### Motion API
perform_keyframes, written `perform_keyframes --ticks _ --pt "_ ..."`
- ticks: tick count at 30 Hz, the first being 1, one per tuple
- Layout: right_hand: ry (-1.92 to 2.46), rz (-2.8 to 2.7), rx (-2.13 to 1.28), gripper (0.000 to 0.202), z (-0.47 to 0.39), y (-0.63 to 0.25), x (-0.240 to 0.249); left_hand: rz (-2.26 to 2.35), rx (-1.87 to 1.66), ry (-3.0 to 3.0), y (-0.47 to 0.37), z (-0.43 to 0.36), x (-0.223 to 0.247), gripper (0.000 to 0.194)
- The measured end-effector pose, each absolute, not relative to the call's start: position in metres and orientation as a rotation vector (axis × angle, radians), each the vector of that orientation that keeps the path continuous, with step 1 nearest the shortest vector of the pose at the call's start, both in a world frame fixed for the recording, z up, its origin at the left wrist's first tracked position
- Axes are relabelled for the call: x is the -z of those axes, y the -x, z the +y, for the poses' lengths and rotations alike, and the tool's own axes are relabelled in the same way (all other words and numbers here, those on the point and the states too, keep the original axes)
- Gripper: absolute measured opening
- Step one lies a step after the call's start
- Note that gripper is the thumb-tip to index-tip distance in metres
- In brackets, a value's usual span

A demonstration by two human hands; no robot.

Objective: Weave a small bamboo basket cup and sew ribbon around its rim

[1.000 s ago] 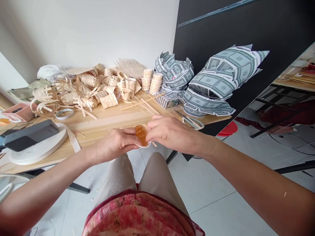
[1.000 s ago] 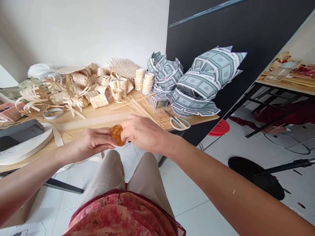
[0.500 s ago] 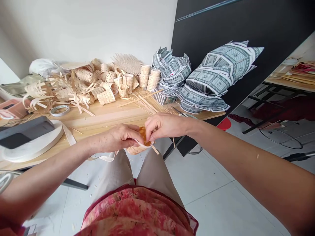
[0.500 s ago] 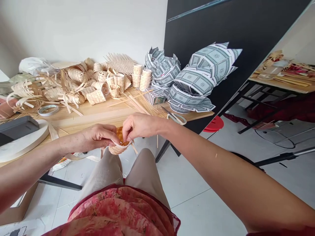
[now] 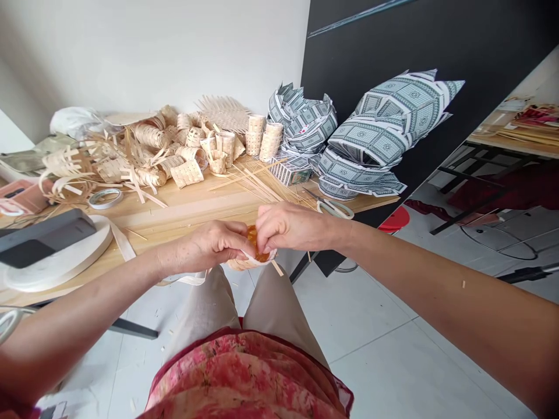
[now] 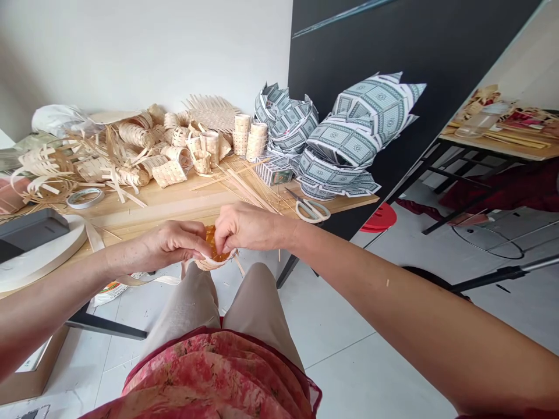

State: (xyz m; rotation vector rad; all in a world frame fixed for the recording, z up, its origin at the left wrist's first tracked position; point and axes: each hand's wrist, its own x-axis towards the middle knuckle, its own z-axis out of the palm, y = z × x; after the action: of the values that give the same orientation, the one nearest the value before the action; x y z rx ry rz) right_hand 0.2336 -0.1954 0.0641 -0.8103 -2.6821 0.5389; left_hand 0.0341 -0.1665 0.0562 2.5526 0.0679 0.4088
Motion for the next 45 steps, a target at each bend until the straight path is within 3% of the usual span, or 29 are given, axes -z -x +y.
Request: perform_keyframes --ticks 6,12,28,32,39,45 --pt "0.757 -2.618 -0.393 0.024 -0.199 -0.231 -0.062 0.112 -0.574 -2.57 -0.035 -0.165 -0.049 0.03" --pt "0.846 -2.656 -0.347 0.02 -0.197 -0.23 -0.069 0.147 -0.519 -2.612 -0.034 -0.16 -0.053 0.033" --pt "0.894 -2.772 -0.085 0.022 -0.188 -0.222 -0.075 0.175 -0.693 -2.72 -0.028 -0.161 -0.045 0.022" --pt "1.061 -2.591 -0.232 0.021 -0.194 -0.224 -0.087 0.256 -0.736 -2.854 -0.027 -0.16 -0.047 0.023" --pt "1.319 -2.198 -0.824 0.013 -0.201 -0.237 -0.092 0.48 -0.8 -3.005 -0.025 -0.155 -0.044 0.03" --pt "1.476 -2.268 -0.56 0.015 -0.207 -0.251 -0.096 0.404 -0.669 -2.863 -0.028 -0.156 -0.048 0.032"
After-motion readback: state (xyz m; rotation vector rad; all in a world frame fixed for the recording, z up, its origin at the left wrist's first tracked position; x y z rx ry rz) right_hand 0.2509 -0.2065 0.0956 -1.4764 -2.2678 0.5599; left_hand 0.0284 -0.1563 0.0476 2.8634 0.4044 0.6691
